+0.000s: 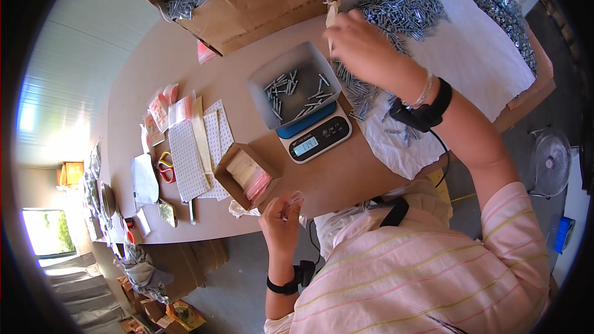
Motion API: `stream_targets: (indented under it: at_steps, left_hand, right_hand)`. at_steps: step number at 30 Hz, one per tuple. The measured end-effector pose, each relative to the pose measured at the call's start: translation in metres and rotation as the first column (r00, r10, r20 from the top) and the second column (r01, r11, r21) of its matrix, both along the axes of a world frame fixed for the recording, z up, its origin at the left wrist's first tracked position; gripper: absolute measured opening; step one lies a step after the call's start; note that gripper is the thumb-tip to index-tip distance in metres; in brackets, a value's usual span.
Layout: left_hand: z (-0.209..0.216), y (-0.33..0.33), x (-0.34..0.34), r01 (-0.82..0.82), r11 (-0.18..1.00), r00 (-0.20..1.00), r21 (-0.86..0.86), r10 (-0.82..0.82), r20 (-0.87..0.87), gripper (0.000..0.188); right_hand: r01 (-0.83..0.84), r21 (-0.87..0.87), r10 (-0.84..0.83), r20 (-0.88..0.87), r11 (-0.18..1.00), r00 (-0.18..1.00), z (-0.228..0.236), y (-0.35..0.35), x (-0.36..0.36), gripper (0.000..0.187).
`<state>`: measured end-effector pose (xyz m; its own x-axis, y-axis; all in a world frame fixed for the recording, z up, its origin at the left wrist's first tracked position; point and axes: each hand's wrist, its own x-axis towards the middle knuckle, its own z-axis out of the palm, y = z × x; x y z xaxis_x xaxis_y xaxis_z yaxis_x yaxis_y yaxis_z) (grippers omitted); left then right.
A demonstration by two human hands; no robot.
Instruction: Weighing and bagging metal screws or fasteners in a warehouse setting.
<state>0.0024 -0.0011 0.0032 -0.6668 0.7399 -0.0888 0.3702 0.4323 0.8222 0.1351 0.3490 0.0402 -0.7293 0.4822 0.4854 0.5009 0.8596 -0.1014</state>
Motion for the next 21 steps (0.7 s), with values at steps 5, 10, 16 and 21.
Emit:
stream_targets:
  at_steps: [5, 10, 16, 21]
  left_hand:
    - [0.011, 0.009, 0.010, 0.132, 0.991, 0.990, -0.033, -0.133, -0.039, 0.017]
    - [0.019, 0.011, 0.014, 0.185, 0.980, 0.941, -0.072, -0.198, -0.274, 0.020]
    - [0.013, 0.010, 0.017, 0.258, 0.965, 0.919, 0.036, -0.234, -0.319, 0.027]
    - [0.007, 0.013, 0.021, 0.296, 0.952, 0.945, 0.072, -0.281, -0.167, 0.028]
  right_hand:
    - [-0.358, -0.217, 0.388, 0.112, 0.908, 0.915, -0.011, -0.021, -0.059, 0.016]
    - [-0.306, -0.225, 0.358, 0.249, 0.925, 0.900, -0.030, -0.018, -0.089, 0.013]
    - [-0.301, -0.267, 0.396, 0.461, 0.915, 0.794, -0.031, -0.013, -0.091, 0.021]
    - [-0.265, -0.305, 0.376, 0.404, 0.915, 0.834, -0.019, -0.012, -0.093, 0.022]
